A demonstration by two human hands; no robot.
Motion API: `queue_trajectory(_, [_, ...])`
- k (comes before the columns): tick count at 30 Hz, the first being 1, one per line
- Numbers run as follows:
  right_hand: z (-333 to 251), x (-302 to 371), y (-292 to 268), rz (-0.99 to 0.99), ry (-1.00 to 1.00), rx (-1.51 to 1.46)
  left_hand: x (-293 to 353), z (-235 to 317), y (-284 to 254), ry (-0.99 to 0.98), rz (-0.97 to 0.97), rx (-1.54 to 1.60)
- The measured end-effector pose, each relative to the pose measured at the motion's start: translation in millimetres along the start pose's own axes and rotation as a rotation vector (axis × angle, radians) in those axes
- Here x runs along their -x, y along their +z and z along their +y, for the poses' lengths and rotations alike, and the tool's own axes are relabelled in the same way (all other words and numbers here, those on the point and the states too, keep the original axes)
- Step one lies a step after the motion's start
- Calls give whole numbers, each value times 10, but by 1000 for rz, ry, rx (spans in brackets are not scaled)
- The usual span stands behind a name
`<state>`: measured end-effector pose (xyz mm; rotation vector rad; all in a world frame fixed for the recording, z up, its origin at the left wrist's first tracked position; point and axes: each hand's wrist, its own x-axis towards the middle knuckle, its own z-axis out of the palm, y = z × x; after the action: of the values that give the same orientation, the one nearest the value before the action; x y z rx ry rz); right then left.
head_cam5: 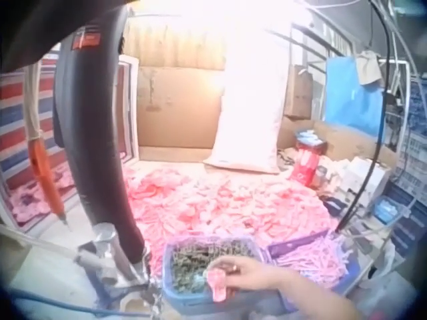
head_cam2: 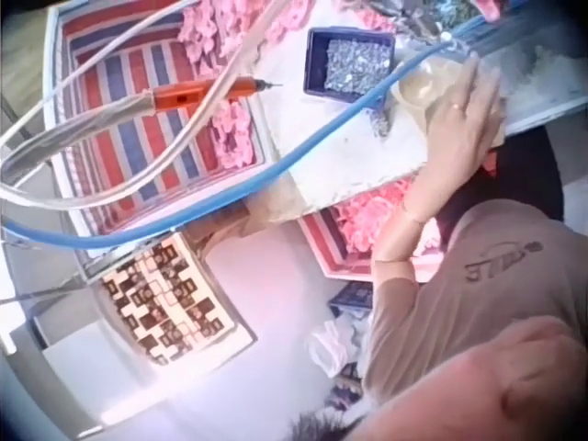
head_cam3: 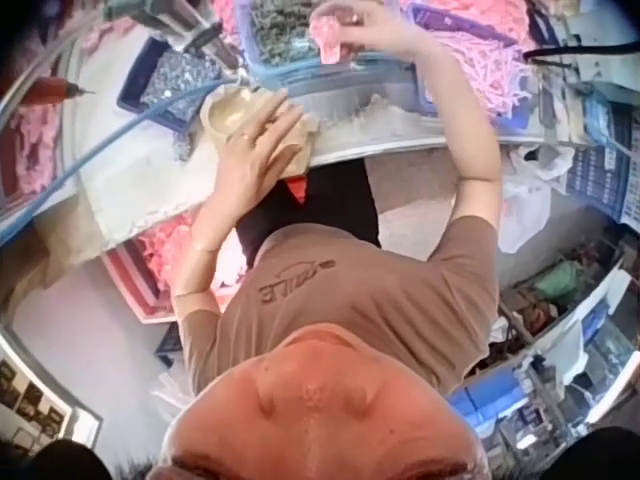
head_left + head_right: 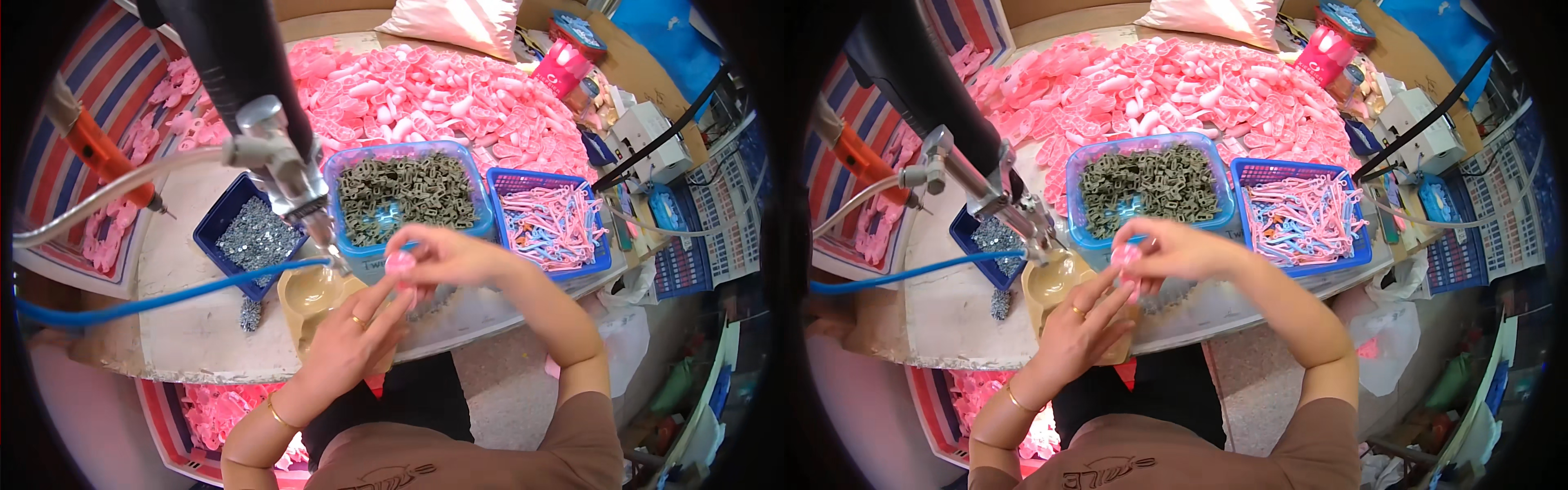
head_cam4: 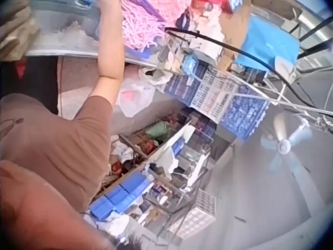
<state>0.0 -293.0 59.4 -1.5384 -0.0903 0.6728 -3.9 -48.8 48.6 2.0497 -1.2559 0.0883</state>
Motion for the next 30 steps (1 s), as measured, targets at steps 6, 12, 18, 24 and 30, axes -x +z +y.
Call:
queue_trajectory(6, [-173, -260, -315, -49, 24, 197, 111, -131, -9, 125, 123, -4])
queue_trajectory(12, [-197, -1254, -1679, 995, -287, 923, 369, -103, -114, -6, 107, 29])
queue_trajectory(18, [-96, -1887, -1896, 1154, 123, 1384, 444, -98, -107, -72, 133, 51])
queue_trajectory(24, [-593, -1666, -1548, 934, 526, 1409, 596, -149, -129, -148, 129, 56])
queue_trajectory(30, [-586, -1451, -2147, 969, 470, 1254, 610, -168, -95, -203, 102, 114])
